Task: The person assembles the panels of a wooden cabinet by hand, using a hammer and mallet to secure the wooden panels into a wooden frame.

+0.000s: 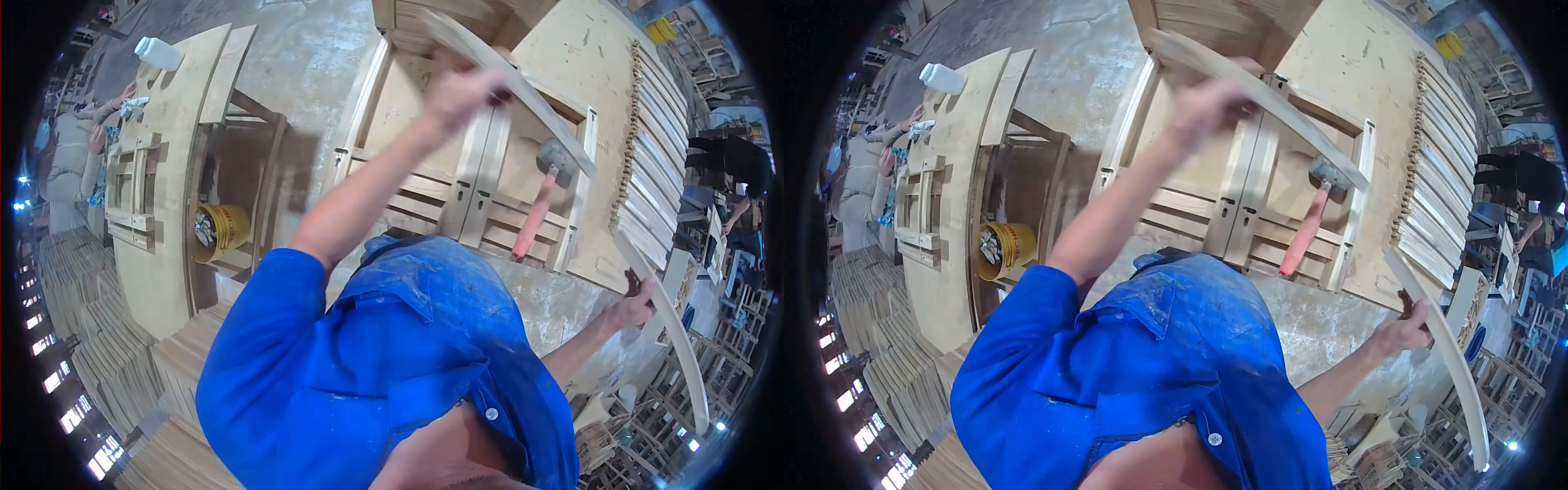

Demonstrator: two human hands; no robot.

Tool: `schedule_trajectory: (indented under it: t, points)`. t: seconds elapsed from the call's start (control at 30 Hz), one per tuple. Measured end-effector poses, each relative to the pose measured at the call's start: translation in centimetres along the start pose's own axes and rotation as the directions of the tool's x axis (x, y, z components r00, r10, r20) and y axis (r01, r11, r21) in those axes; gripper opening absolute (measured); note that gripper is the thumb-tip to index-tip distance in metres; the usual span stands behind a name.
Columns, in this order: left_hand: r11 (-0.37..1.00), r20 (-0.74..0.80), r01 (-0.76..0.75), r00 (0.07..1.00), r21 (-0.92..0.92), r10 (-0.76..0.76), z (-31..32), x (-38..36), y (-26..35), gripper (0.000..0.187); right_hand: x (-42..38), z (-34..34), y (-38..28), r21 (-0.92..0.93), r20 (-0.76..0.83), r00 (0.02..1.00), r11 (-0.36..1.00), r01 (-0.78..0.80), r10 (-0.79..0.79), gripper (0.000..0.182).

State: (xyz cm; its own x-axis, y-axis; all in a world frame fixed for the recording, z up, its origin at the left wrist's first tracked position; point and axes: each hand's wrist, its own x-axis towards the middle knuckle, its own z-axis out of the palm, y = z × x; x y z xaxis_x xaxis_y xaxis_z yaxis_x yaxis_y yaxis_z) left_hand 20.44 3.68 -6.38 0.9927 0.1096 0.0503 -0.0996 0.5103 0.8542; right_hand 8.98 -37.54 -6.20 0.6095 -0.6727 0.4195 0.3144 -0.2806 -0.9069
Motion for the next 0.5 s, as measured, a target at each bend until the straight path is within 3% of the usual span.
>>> schedule_trajectory:
  t: [0.1,0.17,0.2,0.23,0.3,0.4,0.5]
  points:
    - [0.895,-0.16,-0.266,0.927,0.358,0.339,-4.4,-0.4,9.4,0.021,0.8,4.0,-1.3,0.075,0.038,0.999,0.997,0.01,-0.013,0.021]
    - [0.745,-0.163,-0.334,0.847,0.577,0.506,-7.8,-0.4,12.9,0.016,0.3,7.1,-1.2,0.089,0.061,0.998,0.996,0.022,-0.028,0.02]
    - [0.672,-0.141,-0.353,0.814,0.65,0.564,-9.8,-0.3,14.2,0.017,-0.5,9.0,-1.2,-0.015,0.113,0.993,0.999,0.044,-0.042,0.02]
    - [0.67,-0.138,-0.357,0.813,0.651,0.566,-11.3,-0.3,15.2,0.017,-1.3,10.9,-1.1,-0.116,0.161,0.986,0.991,0.07,-0.051,0.021]
    - [0.508,-0.181,-0.348,0.657,0.788,0.732,-13.6,-0.1,16.7,0.015,-3.0,14.1,-0.4,-0.134,0.278,0.96,0.987,0.084,-0.044,0.022]
    - [0.424,-0.114,-0.408,0.599,0.808,0.793,-16.6,2.1,16.8,0.017,-5.4,18.5,0.2,-0.102,0.376,0.926,0.993,0.062,-0.019,0.021]
    - [0.423,-0.104,-0.419,0.601,0.803,0.792,-18.1,3.8,16.0,0.015,-6.5,22.4,-0.2,-0.015,0.426,0.904,0.998,0.062,-0.05,0.021]
